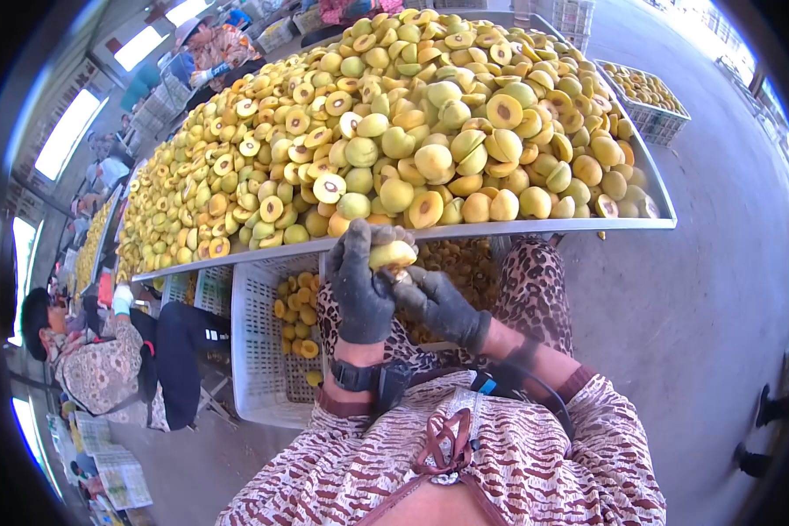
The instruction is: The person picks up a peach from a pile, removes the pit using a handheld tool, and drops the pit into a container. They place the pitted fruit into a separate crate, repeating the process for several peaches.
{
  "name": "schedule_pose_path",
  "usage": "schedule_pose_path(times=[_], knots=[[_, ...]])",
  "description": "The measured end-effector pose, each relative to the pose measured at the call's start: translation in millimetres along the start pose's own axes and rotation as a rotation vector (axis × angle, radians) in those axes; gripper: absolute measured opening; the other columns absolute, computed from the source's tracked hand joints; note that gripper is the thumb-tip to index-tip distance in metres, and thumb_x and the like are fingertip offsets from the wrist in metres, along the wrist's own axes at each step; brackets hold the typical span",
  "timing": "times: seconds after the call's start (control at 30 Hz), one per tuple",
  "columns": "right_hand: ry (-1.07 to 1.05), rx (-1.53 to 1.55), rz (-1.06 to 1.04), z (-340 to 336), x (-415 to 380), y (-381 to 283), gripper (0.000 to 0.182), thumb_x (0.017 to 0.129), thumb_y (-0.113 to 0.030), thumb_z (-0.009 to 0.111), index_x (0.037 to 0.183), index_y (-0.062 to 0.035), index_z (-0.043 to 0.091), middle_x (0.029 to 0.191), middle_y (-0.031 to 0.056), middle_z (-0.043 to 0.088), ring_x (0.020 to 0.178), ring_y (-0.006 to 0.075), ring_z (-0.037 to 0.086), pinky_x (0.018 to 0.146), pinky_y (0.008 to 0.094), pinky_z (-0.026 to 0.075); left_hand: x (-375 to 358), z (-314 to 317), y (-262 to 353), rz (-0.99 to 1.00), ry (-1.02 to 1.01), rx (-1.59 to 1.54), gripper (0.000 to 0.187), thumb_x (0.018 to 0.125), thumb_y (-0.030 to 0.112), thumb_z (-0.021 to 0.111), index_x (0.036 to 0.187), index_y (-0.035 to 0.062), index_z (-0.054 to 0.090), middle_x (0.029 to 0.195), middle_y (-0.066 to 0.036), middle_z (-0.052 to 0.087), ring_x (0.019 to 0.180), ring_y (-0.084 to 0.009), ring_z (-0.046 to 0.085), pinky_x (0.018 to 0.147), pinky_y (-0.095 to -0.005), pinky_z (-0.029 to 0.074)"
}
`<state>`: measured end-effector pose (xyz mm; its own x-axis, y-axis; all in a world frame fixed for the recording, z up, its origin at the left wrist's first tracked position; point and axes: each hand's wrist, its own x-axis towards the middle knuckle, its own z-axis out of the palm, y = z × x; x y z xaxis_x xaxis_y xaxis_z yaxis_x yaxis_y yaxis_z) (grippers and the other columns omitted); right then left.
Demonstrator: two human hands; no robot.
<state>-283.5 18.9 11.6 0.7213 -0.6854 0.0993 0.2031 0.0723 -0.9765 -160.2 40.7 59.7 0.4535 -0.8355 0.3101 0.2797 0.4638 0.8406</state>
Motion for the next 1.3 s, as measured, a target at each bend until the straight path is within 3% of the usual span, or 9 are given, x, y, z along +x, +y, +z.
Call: schedule_pose_path(times=[0.43, 0.5, 0.57, 0.7, 0.8, 0.87, 1.03, 1.17, 1.3], knots=[[-0.477, -0.502, -0.187, 15.4, 3.1, -40.5, 0.029, 0.094, -0.028, 0.062, 0.106, -0.0007, 0.061, 0.071, 0.0193, 0.063, 0.067, 0.0351, 0.065, 0.063, 0.0410, 0.050, -4.5, -93.5, 50.3, -0.192, 0.197, -0.469, 0.048, 0.101, 0.049, 0.047, 0.084, 0.0059, 0.062, 0.080, -0.013, 0.066, 0.072, -0.0306, 0.064, 0.067, -0.0402, 0.055], [-0.281, -0.129, 0.003, 4.0, -3.9, -23.0, 0.025, 0.093, -0.027, 0.062, 0.096, -0.0031, 0.062, 0.075, 0.0181, 0.066, 0.066, 0.0357, 0.066, 0.061, 0.0401, 0.051, 0.7, -149.0, 47.5, 0.103, 0.425, 0.364, 0.046, 0.101, 0.041, 0.052, 0.093, -0.0017, 0.069, 0.090, -0.015, 0.070, 0.077, -0.0238, 0.068, 0.075, -0.0326, 0.056], [-0.313, -1.210, -0.008, -38.6, -2.7, 26.1, 0.020, 0.094, -0.025, 0.062, 0.090, -0.0052, 0.062, 0.073, 0.0095, 0.068, 0.058, 0.0272, 0.064, 0.056, 0.0360, 0.050, 5.3, -194.7, 35.2, 0.019, 0.487, 0.680, 0.044, 0.098, 0.038, 0.056, 0.097, -0.0039, 0.070, 0.092, -0.017, 0.070, 0.089, -0.0283, 0.068, 0.084, -0.0365, 0.054], [-0.294, -1.256, -0.123, -57.4, -9.3, 60.0, 0.020, 0.095, -0.024, 0.061, 0.087, -0.0050, 0.061, 0.071, -0.0006, 0.063, 0.052, 0.0174, 0.057, 0.050, 0.0329, 0.047, 35.5, -130.5, 9.6, 0.480, 0.195, 1.350, 0.031, 0.088, 0.029, 0.065, 0.097, -0.0001, 0.072, 0.116, -0.020, 0.065, 0.116, -0.0354, 0.056, 0.103, -0.0424, 0.042], [0.006, 0.029, 0.443, -42.7, 3.2, 29.7, 0.022, 0.096, -0.028, 0.061, 0.086, -0.0090, 0.059, 0.065, -0.0057, 0.051, 0.048, 0.0047, 0.045, 0.042, 0.0203, 0.036, 64.9, -70.9, -38.8, 0.486, -0.049, 1.151, 0.030, 0.081, 0.016, 0.071, 0.109, 0.0039, 0.069, 0.128, -0.019, 0.058, 0.123, -0.0342, 0.052, 0.105, -0.0420, 0.042], [0.066, 0.126, 0.461, -37.1, 5.8, -10.1, 0.021, 0.097, -0.028, 0.060, 0.087, -0.0102, 0.059, 0.064, -0.0060, 0.049, 0.048, 0.0036, 0.042, 0.042, 0.0187, 0.033, 84.2, -54.1, -69.7, 0.506, -0.300, 1.380, 0.048, 0.075, 0.011, 0.074, 0.120, 0.0055, 0.061, 0.131, -0.018, 0.054, 0.125, -0.0366, 0.049, 0.106, -0.0422, 0.042], [0.285, 0.477, 0.593, -57.7, 4.7, 7.5, 0.024, 0.096, -0.031, 0.060, 0.084, -0.0107, 0.059, 0.067, -0.0017, 0.051, 0.059, 0.0092, 0.051, 0.050, 0.0267, 0.041, 103.9, -66.0, -94.2, 0.403, -0.358, 1.285, 0.049, 0.070, 0.010, 0.077, 0.117, 0.0050, 0.062, 0.124, -0.016, 0.059, 0.117, -0.0340, 0.055, 0.102, -0.0396, 0.044], [0.105, -0.386, 0.436, -47.6, -16.1, 63.4, 0.028, 0.097, -0.028, 0.057, 0.081, -0.0061, 0.063, 0.074, -0.0034, 0.056, 0.067, 0.0040, 0.047, 0.056, 0.0251, 0.040, 93.5, -78.3, -64.4, 0.205, -0.132, 0.695, 0.045, 0.079, 0.007, 0.073, 0.122, 0.0000, 0.061, 0.112, -0.014, 0.067, 0.108, -0.0271, 0.063, 0.094, -0.0360, 0.051], [0.172, 0.003, 0.183, -17.8, -1.9, 1.3, 0.021, 0.096, -0.019, 0.060, 0.100, 0.0009, 0.065, 0.081, -0.0060, 0.056, 0.075, 0.0063, 0.050, 0.063, 0.0256, 0.043, 41.6, -69.7, -17.0, -0.240, -0.125, -0.301, 0.046, 0.092, 0.016, 0.060, 0.133, -0.0047, 0.051, 0.126, -0.019, 0.060, 0.117, -0.0300, 0.059, 0.102, -0.0408, 0.048]])
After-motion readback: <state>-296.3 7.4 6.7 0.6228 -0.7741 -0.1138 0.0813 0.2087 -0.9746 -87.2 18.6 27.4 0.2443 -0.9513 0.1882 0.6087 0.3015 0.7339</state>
